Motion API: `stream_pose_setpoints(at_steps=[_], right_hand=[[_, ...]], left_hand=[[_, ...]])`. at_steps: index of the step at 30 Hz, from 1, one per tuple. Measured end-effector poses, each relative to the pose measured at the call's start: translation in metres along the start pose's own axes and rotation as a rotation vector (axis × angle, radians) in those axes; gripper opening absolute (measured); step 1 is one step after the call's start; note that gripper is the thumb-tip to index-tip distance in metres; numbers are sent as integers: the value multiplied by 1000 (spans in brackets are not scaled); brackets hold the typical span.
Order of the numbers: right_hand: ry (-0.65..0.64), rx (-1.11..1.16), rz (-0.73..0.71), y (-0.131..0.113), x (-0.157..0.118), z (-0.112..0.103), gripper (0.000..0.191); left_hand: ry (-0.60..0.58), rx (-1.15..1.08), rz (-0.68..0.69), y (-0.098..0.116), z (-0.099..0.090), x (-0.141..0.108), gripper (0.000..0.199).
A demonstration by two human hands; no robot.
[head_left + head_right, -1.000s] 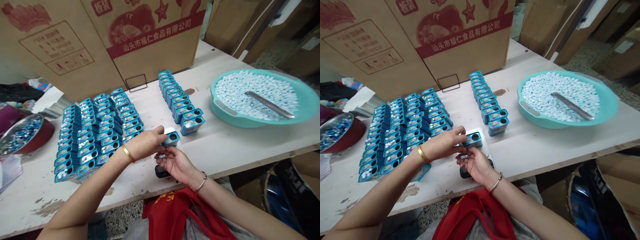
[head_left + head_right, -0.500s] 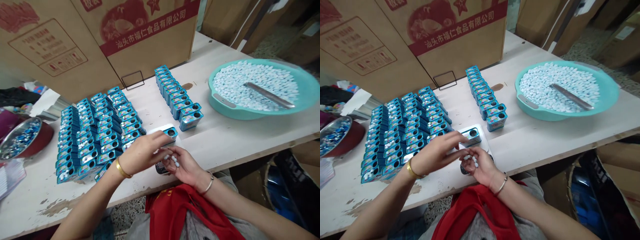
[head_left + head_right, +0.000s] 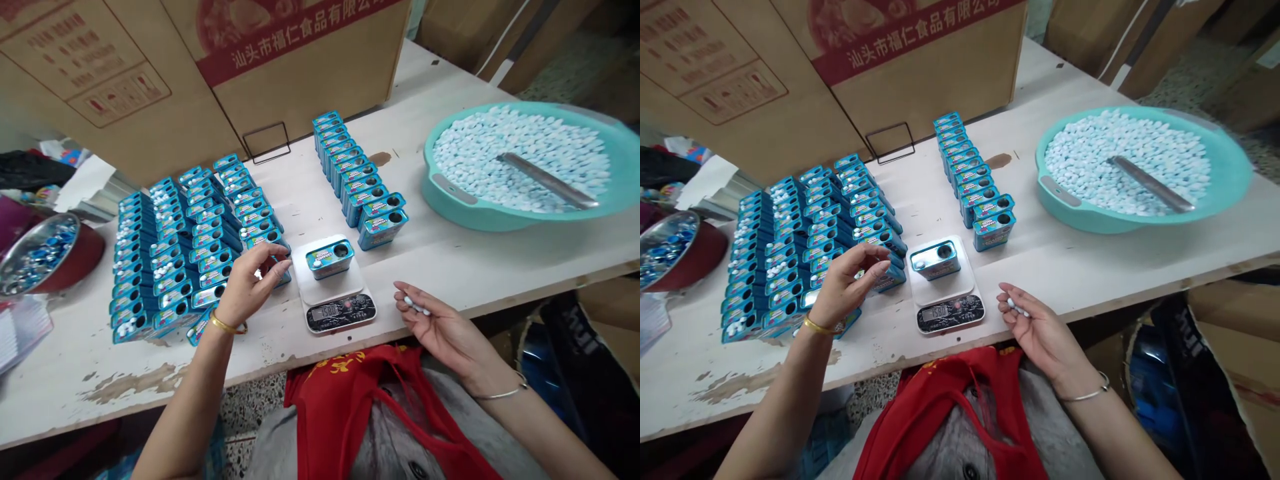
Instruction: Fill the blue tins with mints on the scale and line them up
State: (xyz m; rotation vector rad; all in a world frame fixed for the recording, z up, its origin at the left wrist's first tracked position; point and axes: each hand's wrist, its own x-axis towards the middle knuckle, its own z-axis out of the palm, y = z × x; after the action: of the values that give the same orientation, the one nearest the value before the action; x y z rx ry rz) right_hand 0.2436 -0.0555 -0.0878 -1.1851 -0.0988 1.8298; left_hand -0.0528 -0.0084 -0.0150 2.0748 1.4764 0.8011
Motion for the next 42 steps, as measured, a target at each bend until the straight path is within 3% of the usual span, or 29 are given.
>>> stream_pose_setpoints(at_steps=[8, 13, 16, 18, 21, 23, 30, 37, 42], right_hand=[[-75, 46, 60, 8, -1, 21, 15], [-132, 35, 91, 10, 4, 37, 12], [-192, 52, 133, 12, 7, 53, 14], [-198, 121, 141, 13, 9, 63, 14], [-156, 249, 145, 13, 10, 75, 10], [-140, 290, 161, 14, 10, 80, 11], [-111, 307, 197, 19, 13, 90, 21], [-104, 277, 183, 19, 19, 85, 21], [-127, 243, 192, 20, 19, 87, 22]], left_hand=[[-20, 5, 73, 5, 15, 11, 23], [-68, 8, 88, 1, 40, 19, 66], [-56, 67, 118, 7, 54, 18, 50], [-63, 232, 250, 17, 56, 15, 34], [-38, 514, 471, 31, 54, 7, 33], [-9, 614, 537, 35, 52, 5, 31], [-13, 613, 474, 26, 58, 7, 31], [133, 645, 662, 22, 63, -2, 24], [203, 604, 620, 16, 67, -1, 27]])
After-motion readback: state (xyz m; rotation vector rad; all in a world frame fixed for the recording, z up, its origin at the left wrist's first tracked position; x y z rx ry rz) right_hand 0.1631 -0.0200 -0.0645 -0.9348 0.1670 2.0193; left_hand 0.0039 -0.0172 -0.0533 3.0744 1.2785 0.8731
